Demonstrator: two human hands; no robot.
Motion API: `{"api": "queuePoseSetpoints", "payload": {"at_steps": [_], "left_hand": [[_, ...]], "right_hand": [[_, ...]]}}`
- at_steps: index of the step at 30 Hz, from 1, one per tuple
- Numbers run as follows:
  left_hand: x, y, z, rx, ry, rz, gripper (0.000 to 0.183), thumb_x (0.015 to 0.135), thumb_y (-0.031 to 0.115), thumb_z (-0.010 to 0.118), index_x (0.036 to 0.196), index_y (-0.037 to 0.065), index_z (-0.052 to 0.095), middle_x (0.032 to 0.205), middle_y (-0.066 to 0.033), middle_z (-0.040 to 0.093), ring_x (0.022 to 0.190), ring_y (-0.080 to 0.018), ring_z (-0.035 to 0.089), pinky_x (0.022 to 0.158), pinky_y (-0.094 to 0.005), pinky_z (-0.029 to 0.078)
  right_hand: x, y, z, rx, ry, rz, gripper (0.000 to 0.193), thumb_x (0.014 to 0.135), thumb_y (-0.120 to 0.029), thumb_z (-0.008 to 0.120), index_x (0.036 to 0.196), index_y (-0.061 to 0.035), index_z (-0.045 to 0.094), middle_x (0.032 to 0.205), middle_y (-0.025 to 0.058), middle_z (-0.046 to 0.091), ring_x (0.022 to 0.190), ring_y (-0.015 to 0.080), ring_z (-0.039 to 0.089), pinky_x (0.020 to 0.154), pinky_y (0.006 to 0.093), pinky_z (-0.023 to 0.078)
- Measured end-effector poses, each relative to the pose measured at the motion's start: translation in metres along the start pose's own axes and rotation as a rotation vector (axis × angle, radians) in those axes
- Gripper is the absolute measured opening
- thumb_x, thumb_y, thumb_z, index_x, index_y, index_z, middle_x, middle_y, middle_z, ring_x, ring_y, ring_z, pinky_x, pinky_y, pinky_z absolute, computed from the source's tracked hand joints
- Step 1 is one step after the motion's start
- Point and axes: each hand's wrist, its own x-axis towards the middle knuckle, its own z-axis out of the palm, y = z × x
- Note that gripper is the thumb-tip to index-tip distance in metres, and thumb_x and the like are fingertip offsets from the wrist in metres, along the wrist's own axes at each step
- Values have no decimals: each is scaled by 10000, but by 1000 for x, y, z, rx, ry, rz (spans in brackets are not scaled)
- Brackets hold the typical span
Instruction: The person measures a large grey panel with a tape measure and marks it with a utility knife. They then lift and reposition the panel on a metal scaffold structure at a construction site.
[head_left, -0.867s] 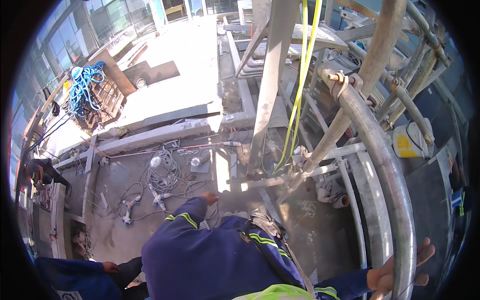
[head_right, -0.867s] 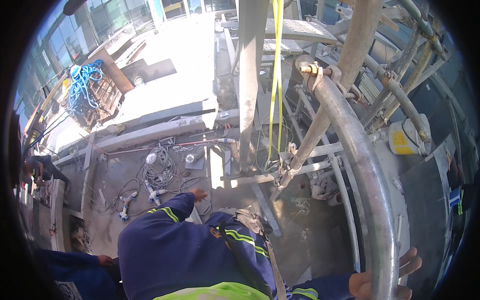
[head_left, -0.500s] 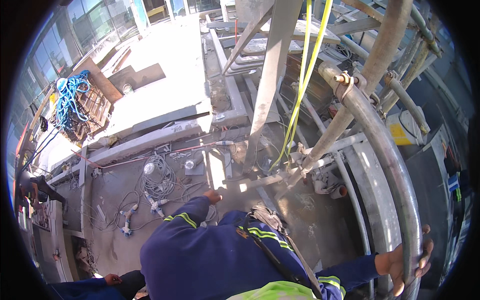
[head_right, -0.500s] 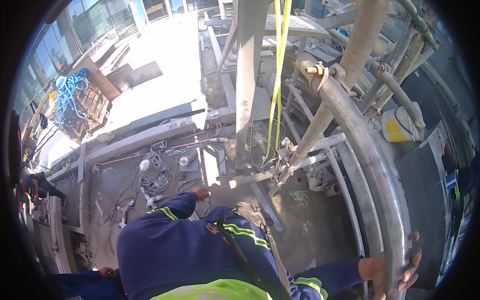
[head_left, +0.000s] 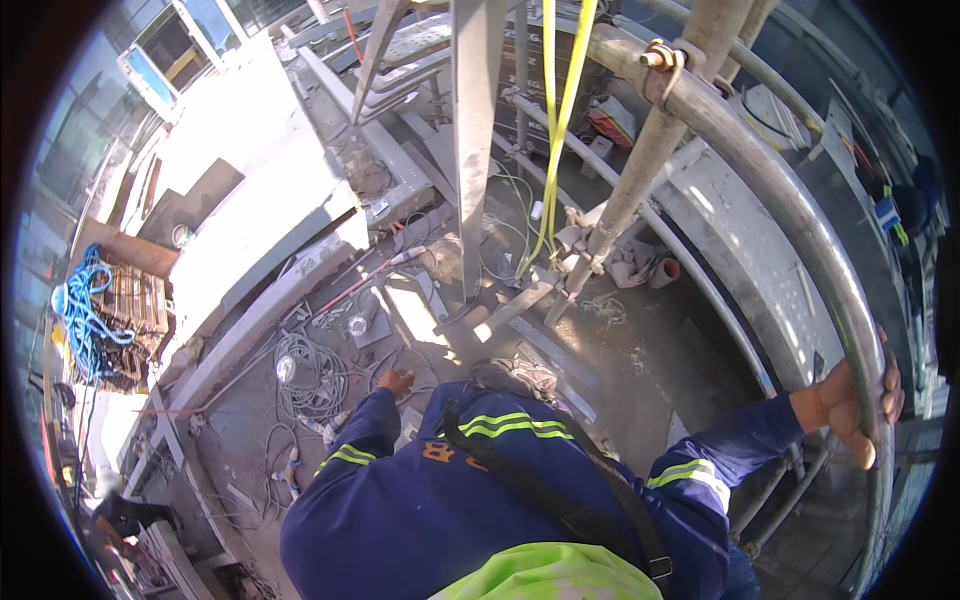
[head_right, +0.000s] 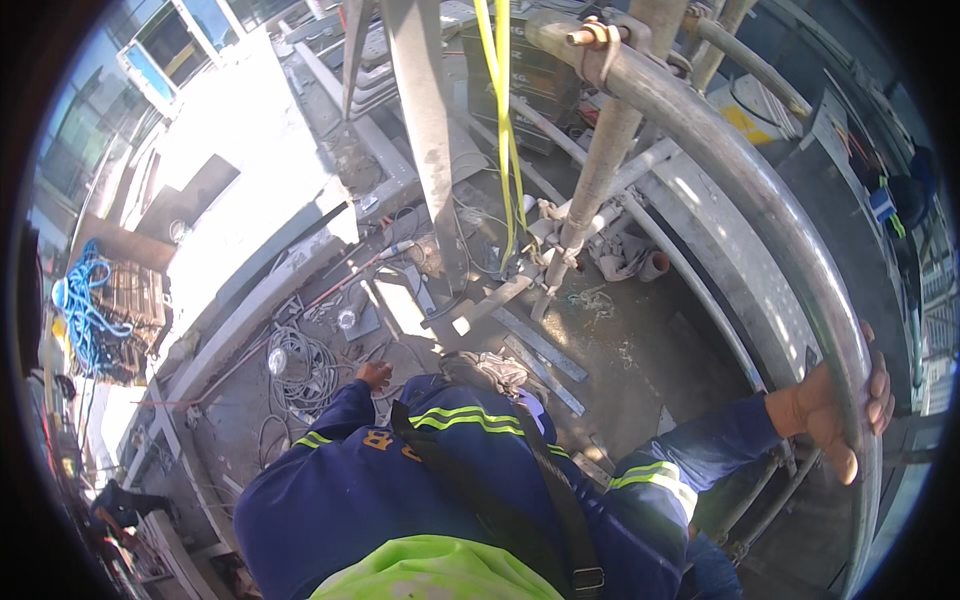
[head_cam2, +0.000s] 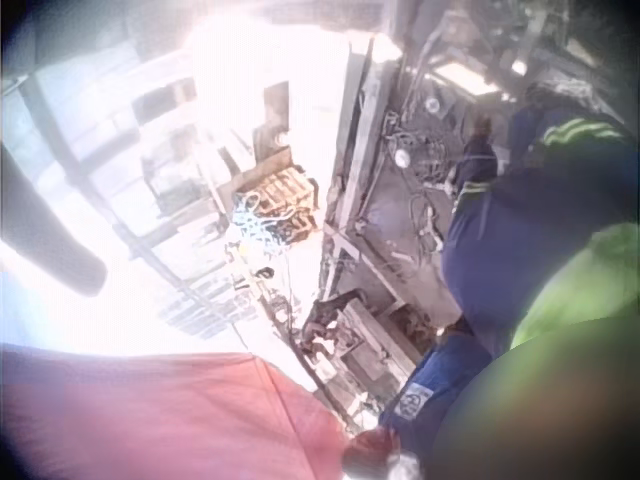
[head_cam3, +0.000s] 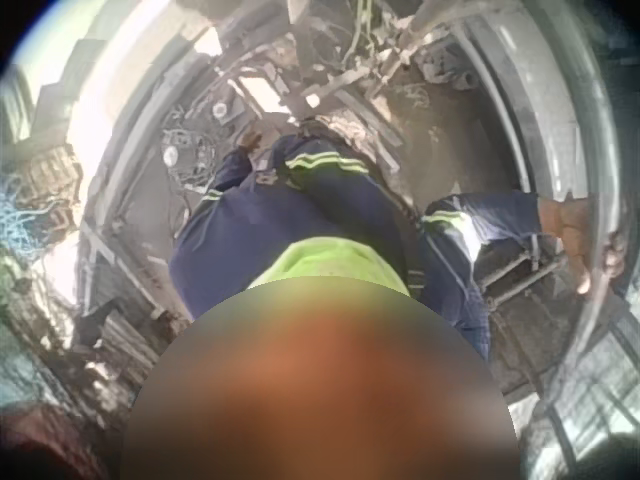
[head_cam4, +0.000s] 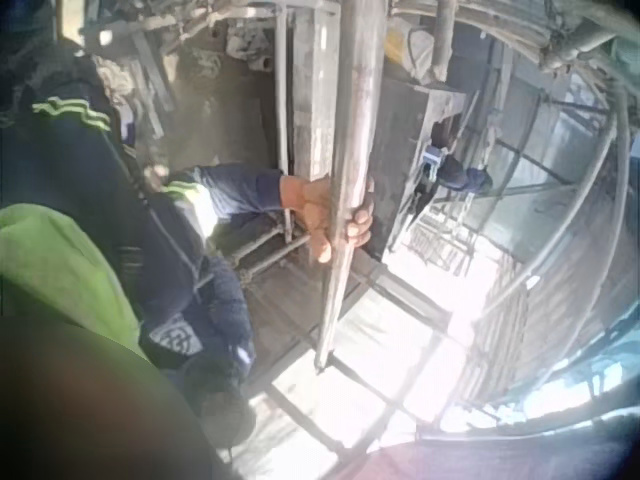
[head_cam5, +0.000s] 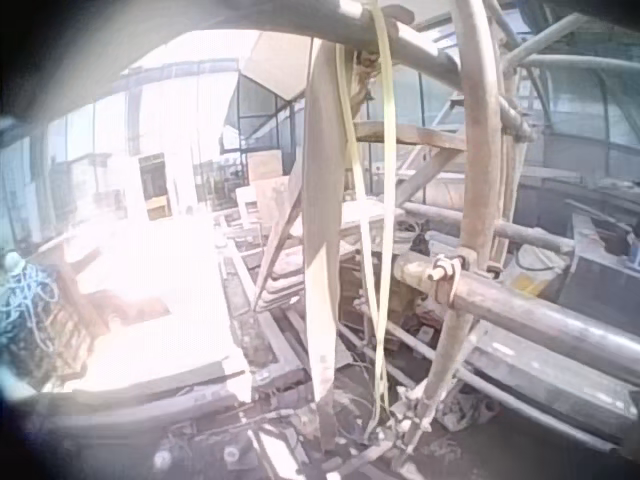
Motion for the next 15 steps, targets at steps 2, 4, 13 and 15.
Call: {"api": "queuePoseSetpoints", "payload": {"at_steps": [2,4,13,15], "left_hand": [[8,-22,0,-63,-56,-61,441,996,393,666,1239,26,690,993,-97,765,772,-220,746,594,-375,565],[21,-60,-18,-152,-134,-101,473,994,386,666,1335,59,634,1067,-125,746,850,-257,742,656,-456,575],[42,-97,-56,517,-154,312,433,996,421,564,1110,27,704,1108,-159,727,969,-334,711,818,-443,554],[29,-76,-34,358,-252,107,385,998,397,573,1079,40,691,1025,-137,727,882,-282,718,732,-421,563]], "right_hand": [[-1,13,19,9,-42,59,611,595,-597,975,1032,-235,750,1102,-105,741,1265,182,599,1239,695,162],[2,30,28,51,-53,53,636,614,-561,979,1101,-221,752,1116,-86,741,1247,192,601,1244,630,171],[3,34,31,179,-186,130,582,820,-633,826,1196,-197,740,1219,-9,715,1354,251,525,1252,599,278],[-4,15,29,119,-106,174,608,751,-647,869,1163,-211,766,1215,-38,728,1346,225,533,1243,631,284]]}}
